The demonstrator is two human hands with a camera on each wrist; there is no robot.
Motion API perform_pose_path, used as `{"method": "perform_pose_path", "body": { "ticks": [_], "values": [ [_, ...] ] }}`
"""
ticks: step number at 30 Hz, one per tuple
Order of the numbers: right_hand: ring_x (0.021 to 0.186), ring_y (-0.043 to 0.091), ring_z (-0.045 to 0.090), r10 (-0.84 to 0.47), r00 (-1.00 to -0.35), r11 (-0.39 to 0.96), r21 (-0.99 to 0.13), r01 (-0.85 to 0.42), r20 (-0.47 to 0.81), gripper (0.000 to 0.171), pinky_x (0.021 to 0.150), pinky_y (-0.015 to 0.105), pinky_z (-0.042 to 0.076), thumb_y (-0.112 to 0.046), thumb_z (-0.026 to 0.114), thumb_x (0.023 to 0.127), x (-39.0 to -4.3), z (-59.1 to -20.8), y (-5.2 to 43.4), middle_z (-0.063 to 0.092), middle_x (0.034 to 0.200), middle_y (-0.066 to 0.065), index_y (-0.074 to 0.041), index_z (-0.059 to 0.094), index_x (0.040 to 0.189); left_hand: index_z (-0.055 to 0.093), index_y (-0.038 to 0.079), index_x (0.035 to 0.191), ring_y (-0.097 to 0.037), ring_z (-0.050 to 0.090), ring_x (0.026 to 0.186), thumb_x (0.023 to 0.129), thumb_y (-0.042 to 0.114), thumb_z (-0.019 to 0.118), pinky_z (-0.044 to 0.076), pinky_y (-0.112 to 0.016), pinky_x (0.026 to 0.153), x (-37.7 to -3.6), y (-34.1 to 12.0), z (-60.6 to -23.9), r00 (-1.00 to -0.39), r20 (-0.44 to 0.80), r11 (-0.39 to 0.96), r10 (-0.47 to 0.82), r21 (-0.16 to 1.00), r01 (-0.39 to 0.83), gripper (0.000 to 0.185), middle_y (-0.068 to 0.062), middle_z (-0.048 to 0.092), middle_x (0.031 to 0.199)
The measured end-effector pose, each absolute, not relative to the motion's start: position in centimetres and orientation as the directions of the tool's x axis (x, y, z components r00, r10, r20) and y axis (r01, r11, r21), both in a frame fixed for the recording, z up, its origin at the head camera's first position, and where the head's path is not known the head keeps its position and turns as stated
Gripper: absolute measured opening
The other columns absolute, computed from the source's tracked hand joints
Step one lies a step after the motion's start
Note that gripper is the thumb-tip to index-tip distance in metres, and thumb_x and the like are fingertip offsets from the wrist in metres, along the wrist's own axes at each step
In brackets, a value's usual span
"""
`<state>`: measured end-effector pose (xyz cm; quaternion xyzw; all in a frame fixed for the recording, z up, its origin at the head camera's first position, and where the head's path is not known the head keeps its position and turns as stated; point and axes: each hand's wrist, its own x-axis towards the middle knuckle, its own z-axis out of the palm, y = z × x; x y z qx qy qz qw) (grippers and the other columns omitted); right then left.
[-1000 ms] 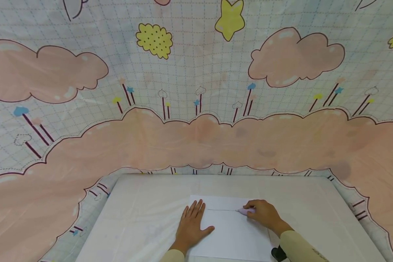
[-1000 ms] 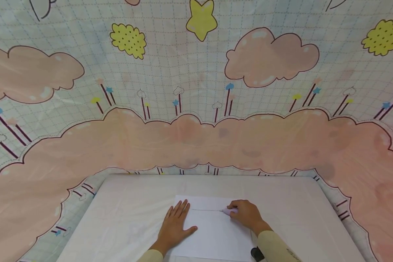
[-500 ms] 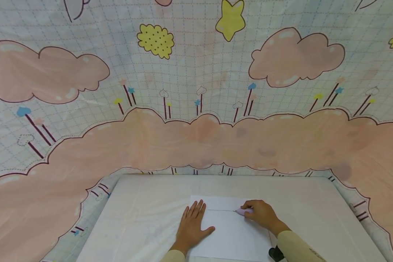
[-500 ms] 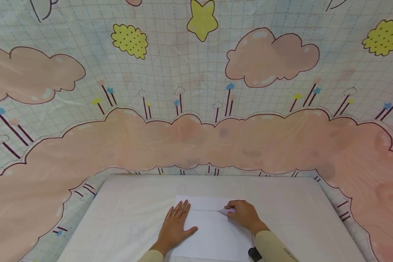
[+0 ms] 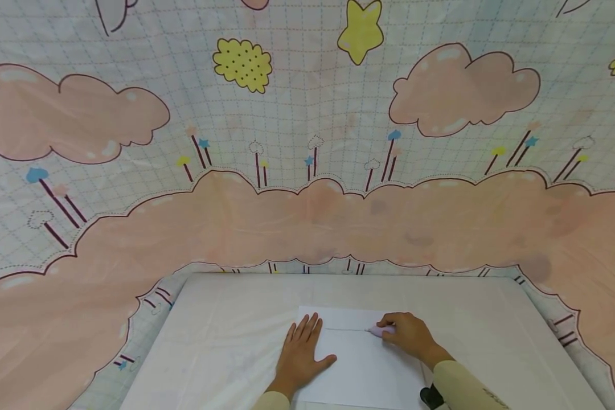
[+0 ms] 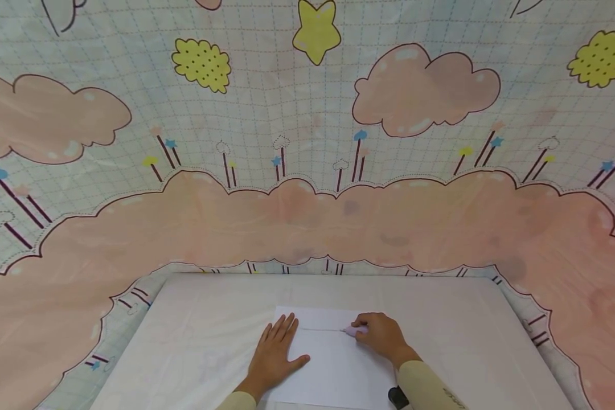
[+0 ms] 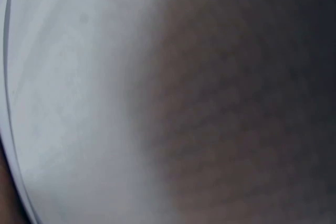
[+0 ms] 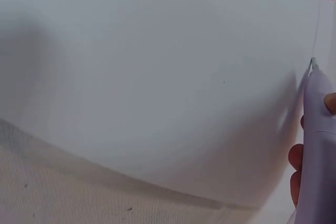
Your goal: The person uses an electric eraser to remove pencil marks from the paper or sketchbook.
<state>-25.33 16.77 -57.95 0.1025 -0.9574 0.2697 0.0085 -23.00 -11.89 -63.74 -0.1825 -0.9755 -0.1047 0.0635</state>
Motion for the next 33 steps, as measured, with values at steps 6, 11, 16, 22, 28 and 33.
{"method": "perform_pose_path", "body": {
  "ticks": [6,11,16,22,28,33],
  "values": [
    [0.092,0.016,0.066,-0.184,-0.98,0.843,-0.499,-0.2,0.08,0.013,0.084,0.04,0.055,-0.016,0.081,0.077,-25.5,-58.2,17.1,0.075,0.097,-0.005,-0.023,0.076,0.088,0.029,0.018,0.156,-0.021,0.016,0.152,0.086,0.083,0.032,0.014,-0.047,0.123,-23.1,-12.0,-63.8,-0.931,0.136,0.917,0.339,0.174,0.359,0.096,0.004,0.019,0.165],
    [0.09,0.015,0.066,-0.187,-0.978,0.84,-0.501,-0.209,0.095,0.013,0.082,0.039,0.055,-0.016,0.081,0.077,-25.6,-58.4,17.2,0.075,0.096,-0.005,-0.023,0.075,0.086,0.03,0.017,0.156,-0.022,0.017,0.152,0.086,0.082,0.035,0.014,-0.048,0.123,-23.1,-11.9,-63.6,-0.93,0.137,0.915,0.34,0.181,0.361,0.095,0.002,0.021,0.164],
    [0.093,0.015,0.067,-0.198,-0.974,0.833,-0.506,-0.225,0.107,0.014,0.083,0.039,0.055,-0.015,0.08,0.077,-25.7,-58.3,17.0,0.075,0.098,-0.005,-0.023,0.075,0.087,0.03,0.017,0.156,-0.022,0.016,0.152,0.087,0.08,0.037,0.013,-0.048,0.123,-22.9,-11.9,-63.3,-0.932,0.131,0.913,0.338,0.197,0.358,0.094,0.002,0.021,0.164],
    [0.092,0.015,0.066,-0.196,-0.976,0.828,-0.516,-0.219,0.1,0.014,0.084,0.04,0.055,-0.015,0.08,0.077,-25.8,-58.4,16.5,0.074,0.096,-0.006,-0.023,0.075,0.087,0.03,0.016,0.156,-0.022,0.017,0.152,0.087,0.08,0.038,0.014,-0.048,0.123,-22.9,-11.8,-63.2,-0.932,0.134,0.911,0.338,0.203,0.359,0.094,0.002,0.021,0.164],
    [0.093,0.015,0.067,-0.21,-0.972,0.821,-0.52,-0.233,0.104,0.013,0.085,0.04,0.056,-0.014,0.08,0.077,-25.8,-58.6,16.3,0.074,0.097,-0.005,-0.022,0.075,0.087,0.03,0.016,0.156,-0.022,0.017,0.152,0.087,0.08,0.037,0.014,-0.048,0.123,-23.0,-11.8,-63.2,-0.932,0.128,0.913,0.339,0.193,0.359,0.094,0.002,0.021,0.164],
    [0.094,0.016,0.067,-0.215,-0.971,0.814,-0.529,-0.239,0.108,0.013,0.083,0.04,0.056,-0.015,0.08,0.077,-25.7,-58.6,16.1,0.075,0.098,-0.004,-0.022,0.075,0.086,0.03,0.016,0.156,-0.022,0.017,0.152,0.087,0.08,0.037,0.014,-0.048,0.123,-22.9,-11.8,-63.2,-0.933,0.119,0.914,0.338,0.194,0.356,0.095,0.002,0.02,0.164]
  ]
}}
